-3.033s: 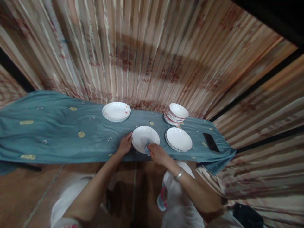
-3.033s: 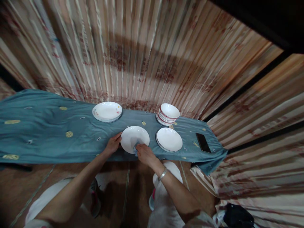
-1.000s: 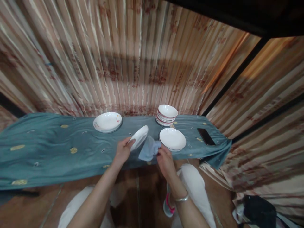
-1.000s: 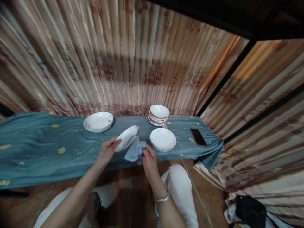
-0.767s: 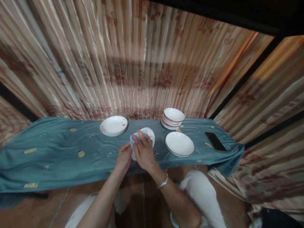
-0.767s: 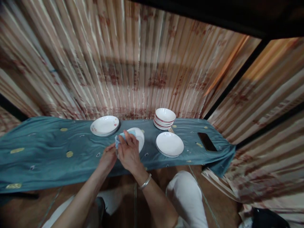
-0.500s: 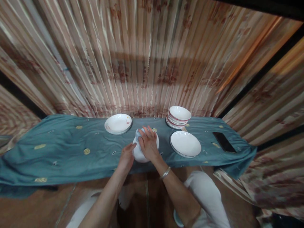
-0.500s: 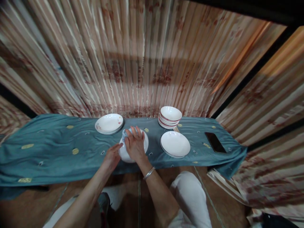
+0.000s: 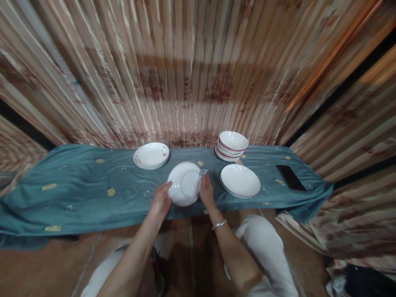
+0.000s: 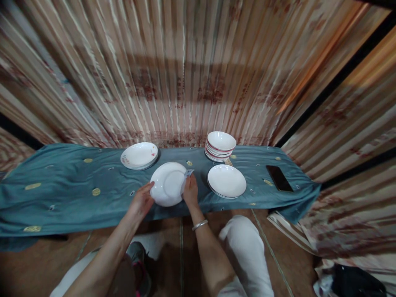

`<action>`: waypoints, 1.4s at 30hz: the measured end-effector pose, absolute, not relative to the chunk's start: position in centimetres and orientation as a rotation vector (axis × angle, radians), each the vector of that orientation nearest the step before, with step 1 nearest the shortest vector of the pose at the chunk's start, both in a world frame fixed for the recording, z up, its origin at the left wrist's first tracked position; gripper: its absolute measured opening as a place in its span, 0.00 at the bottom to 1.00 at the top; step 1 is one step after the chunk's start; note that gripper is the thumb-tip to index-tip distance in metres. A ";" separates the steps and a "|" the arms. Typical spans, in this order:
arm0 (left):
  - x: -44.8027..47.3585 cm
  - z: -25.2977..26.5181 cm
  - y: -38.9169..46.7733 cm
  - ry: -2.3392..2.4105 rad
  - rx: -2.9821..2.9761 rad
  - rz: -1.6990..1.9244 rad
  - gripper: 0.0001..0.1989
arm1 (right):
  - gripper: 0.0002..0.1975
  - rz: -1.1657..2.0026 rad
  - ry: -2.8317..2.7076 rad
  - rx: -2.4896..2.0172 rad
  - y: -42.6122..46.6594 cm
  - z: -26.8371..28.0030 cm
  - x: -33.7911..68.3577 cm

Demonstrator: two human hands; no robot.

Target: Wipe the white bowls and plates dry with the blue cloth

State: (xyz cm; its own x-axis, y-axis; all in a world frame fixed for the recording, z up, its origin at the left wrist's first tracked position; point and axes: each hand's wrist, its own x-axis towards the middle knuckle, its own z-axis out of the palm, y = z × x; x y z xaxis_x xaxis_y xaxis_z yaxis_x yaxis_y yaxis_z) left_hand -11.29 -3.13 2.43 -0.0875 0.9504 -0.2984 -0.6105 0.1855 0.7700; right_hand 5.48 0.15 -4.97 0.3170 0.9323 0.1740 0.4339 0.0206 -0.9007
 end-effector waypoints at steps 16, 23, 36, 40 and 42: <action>-11.1 2.1 -2.5 0.936 0.293 1.396 0.05 | 0.30 0.240 -1.450 -1.527 -8.4 -7.1 -1.3; -10.9 2.5 -2.8 0.904 0.362 1.380 0.07 | 0.31 0.032 -1.721 -1.369 -8.5 -3.9 -2.6; -10.4 3.8 -3.0 0.903 0.425 1.381 0.14 | 0.29 -0.061 -1.720 -1.403 -2.5 -0.2 -0.5; -10.4 3.7 -3.0 0.909 0.427 1.376 0.18 | 0.27 -0.044 -1.647 -1.436 -0.7 -0.3 0.6; -10.5 3.6 -3.0 0.916 0.422 1.388 0.19 | 0.27 -0.028 -1.612 -1.453 -0.2 -0.9 1.1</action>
State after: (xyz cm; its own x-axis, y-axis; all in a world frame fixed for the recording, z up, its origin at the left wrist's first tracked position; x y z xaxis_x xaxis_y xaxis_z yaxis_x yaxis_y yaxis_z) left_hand -10.50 -3.03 3.58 -0.0755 0.9508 -0.3004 -0.6504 0.1814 0.7376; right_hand 1.08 -0.17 -0.93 0.1370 0.7673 0.6265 0.7885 0.2984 -0.5378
